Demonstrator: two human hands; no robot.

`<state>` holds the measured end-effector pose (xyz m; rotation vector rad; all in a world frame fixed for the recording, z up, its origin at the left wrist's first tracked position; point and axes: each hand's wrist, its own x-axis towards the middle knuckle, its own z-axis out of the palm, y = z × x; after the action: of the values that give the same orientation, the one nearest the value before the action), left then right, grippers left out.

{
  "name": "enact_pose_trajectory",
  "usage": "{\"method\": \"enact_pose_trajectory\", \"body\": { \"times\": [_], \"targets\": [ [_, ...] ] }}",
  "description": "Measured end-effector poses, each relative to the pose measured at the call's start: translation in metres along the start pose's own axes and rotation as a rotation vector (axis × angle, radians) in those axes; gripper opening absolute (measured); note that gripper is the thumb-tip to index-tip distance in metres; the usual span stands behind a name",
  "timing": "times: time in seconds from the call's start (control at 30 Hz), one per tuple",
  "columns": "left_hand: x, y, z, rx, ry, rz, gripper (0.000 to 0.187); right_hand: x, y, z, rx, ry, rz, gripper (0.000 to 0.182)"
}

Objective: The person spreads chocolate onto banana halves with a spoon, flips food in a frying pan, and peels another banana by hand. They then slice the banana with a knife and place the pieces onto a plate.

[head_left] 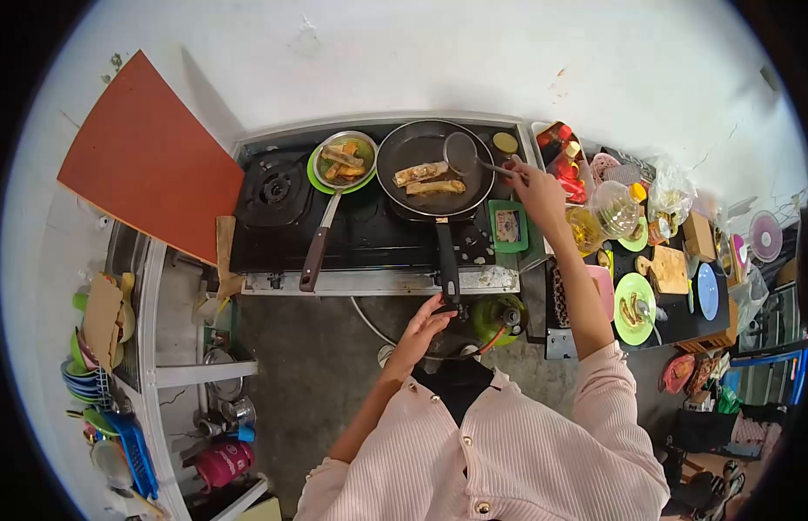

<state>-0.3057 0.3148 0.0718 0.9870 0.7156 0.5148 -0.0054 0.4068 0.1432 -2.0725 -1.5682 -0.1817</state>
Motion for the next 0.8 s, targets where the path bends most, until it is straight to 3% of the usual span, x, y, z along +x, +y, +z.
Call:
{"method": "enact_pose_trajectory", "body": {
  "times": [0.1, 0.33, 0.57, 0.8],
  "targets": [
    [-0.002, 0.002, 0.001, -0.003, 0.029, 0.001, 0.053, 0.003, -0.012, -0.014, -0.043, -0.022, 0.045, 0.021],
    [0.001, -0.004, 0.0, -0.048, 0.005, -0.025, 0.061, 0.038, -0.014, 0.007, -0.013, -0.041, -0.086, 0.023],
    [-0.005, -0.001, 0.005, -0.012, 0.01, -0.017, 0.055, 0.022, -0.019, -0.027, 0.165, -0.145, 0.017, 0.023],
    [-0.007, -0.001, 0.006, -0.011, 0.004, -0.011, 0.054, 0.007, -0.03, -0.016, -0.012, -0.1, -0.21, 0.019]
  ]
}}
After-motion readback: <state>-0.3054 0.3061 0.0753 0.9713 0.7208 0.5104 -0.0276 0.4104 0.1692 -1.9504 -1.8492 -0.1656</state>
